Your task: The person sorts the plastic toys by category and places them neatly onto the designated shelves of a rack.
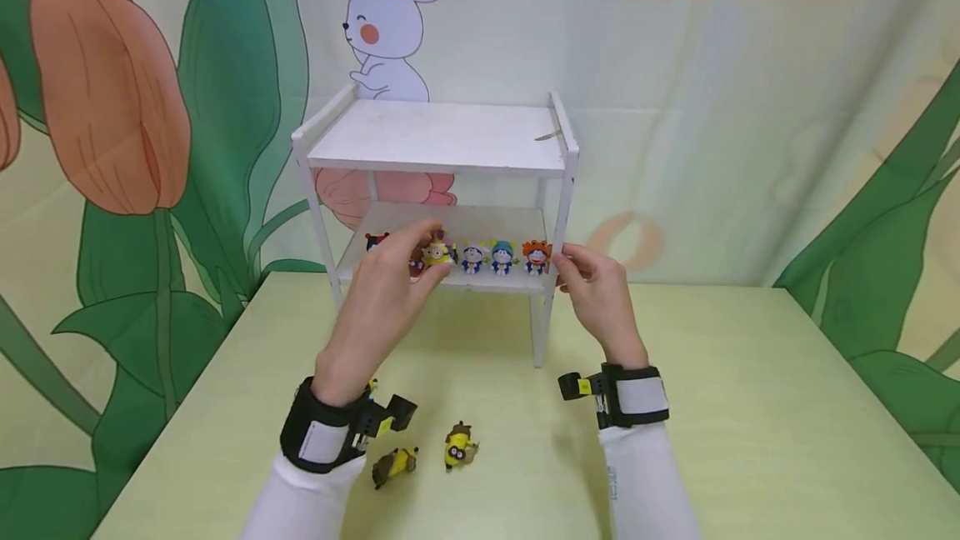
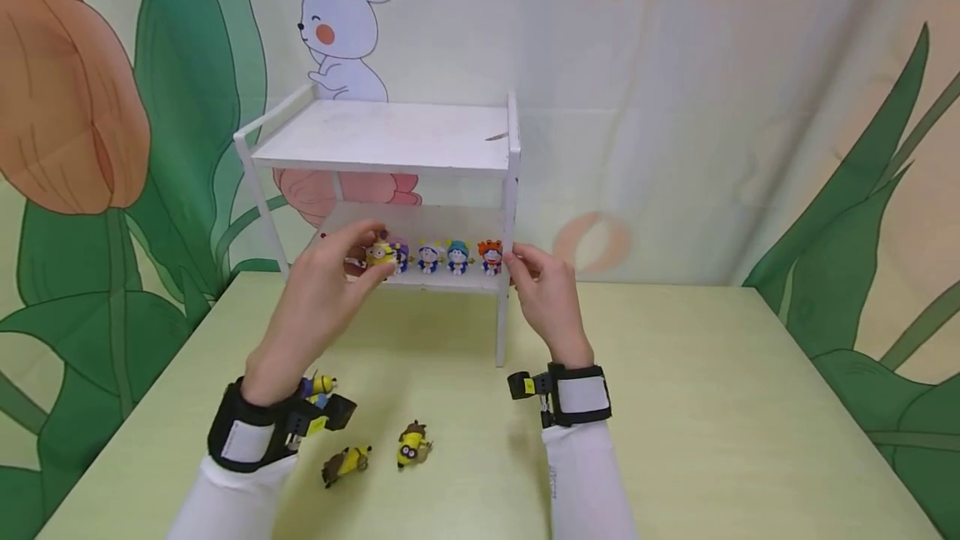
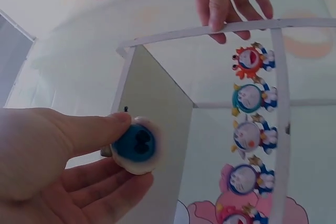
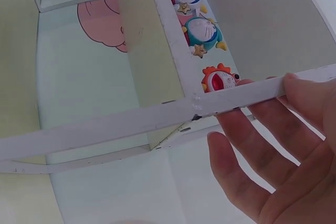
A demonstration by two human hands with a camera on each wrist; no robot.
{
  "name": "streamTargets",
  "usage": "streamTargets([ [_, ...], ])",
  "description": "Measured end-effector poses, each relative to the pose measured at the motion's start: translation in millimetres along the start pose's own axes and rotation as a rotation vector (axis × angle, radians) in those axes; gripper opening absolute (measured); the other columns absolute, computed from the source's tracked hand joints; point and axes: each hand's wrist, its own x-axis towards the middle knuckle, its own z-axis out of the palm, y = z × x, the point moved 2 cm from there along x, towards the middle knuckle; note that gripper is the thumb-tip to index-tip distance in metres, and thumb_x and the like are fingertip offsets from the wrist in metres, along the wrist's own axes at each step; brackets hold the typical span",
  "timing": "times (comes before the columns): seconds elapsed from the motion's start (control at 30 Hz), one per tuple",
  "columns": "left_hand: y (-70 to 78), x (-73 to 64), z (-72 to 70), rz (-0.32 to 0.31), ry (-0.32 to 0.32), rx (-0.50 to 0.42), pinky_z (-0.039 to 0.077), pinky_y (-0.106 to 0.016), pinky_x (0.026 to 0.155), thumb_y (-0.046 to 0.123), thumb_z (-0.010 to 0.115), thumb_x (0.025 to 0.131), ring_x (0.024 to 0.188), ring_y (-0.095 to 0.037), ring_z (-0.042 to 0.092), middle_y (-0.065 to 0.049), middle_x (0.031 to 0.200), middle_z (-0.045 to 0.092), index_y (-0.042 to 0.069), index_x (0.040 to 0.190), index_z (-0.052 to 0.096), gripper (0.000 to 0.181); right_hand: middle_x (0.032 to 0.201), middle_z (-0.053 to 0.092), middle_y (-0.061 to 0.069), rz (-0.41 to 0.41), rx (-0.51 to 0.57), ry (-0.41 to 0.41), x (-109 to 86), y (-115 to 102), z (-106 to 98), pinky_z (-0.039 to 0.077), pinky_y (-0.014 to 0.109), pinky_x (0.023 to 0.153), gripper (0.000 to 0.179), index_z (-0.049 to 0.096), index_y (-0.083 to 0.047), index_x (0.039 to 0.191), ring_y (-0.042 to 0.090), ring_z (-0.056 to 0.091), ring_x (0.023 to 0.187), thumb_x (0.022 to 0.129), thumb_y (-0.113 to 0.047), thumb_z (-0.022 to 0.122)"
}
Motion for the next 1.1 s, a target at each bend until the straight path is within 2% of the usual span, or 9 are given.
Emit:
streamTargets([
  [0.2, 24.4, 30.0, -3.9, 0.054, 0.029, -0.014, 0.052, -0.032, 0.074, 0.01, 0.074, 0.088, 0.088, -0.019, 0.061, -0.009, 0.106, 0.064, 0.003, 0.133, 0.055, 0.049, 0.096, 0.071, 0.015, 0.016, 0.025, -0.005, -0.3, 1.2, 0.5, 0.056, 0.045, 0.073, 0.027, 0.069, 0.003, 0.113, 0.036, 0.066, 0.079, 0.1, -0.019, 0.059],
  [0.37, 45.6, 64.8, -8.4, 0.099, 0.035, 0.006, 0.051, -0.031, 0.075, 0.011, 0.072, 0.09, 0.088, -0.02, 0.06, -0.01, 0.107, 0.063, 0.003, 0.133, 0.054, 0.047, 0.095, 0.071, 0.015, -0.008, 0.018, -0.001, -0.1, 1.7, 0.3, 0.057, 0.043, 0.072, 0.026, 0.07, 0.003, 0.111, 0.031, 0.066, 0.077, 0.099, -0.018, 0.059],
  [0.5, 53.6, 90.2, -7.3, 0.114, 0.026, -0.005, 0.05, -0.029, 0.076, 0.009, 0.071, 0.091, 0.091, -0.02, 0.06, -0.011, 0.108, 0.063, 0.003, 0.132, 0.053, 0.045, 0.094, 0.071, 0.014, -0.003, 0.01, -0.004, 0.1, 2.4, -0.2, 0.057, 0.042, 0.072, 0.025, 0.07, 0.002, 0.11, 0.03, 0.066, 0.077, 0.099, -0.017, 0.059],
  [0.63, 56.5, 111.5, -2.8, 0.092, 0.022, 0.012, 0.049, -0.028, 0.079, 0.009, 0.07, 0.091, 0.096, -0.021, 0.061, -0.012, 0.111, 0.063, 0.003, 0.134, 0.052, 0.047, 0.095, 0.071, 0.014, -0.001, 0.008, -0.002, 0.9, 2.5, -0.4, 0.057, 0.042, 0.072, 0.025, 0.07, 0.001, 0.111, 0.029, 0.065, 0.077, 0.1, -0.018, 0.059],
  [0.9, 61.6, 136.4, 7.2, 0.055, -0.004, 0.064, 0.047, -0.029, 0.086, 0.013, 0.069, 0.092, 0.103, -0.022, 0.059, -0.013, 0.115, 0.06, 0.003, 0.142, 0.045, 0.056, 0.093, 0.071, 0.013, -0.014, 0.017, -0.005, 1.0, 2.9, 0.3, 0.056, 0.047, 0.072, 0.024, 0.071, 0.001, 0.109, 0.034, 0.064, 0.077, 0.099, -0.018, 0.059],
  [1.1, 65.1, 148.9, 19.0, 0.004, -0.05, 0.058, 0.047, -0.026, 0.089, 0.013, 0.07, 0.091, 0.107, -0.021, 0.057, -0.014, 0.119, 0.059, -0.001, 0.139, 0.047, 0.055, 0.092, 0.071, 0.012, -0.01, 0.015, 0.003, 0.0, 2.8, -0.4, 0.056, 0.044, 0.071, 0.024, 0.071, 0.0, 0.109, 0.034, 0.064, 0.077, 0.099, -0.018, 0.059],
])
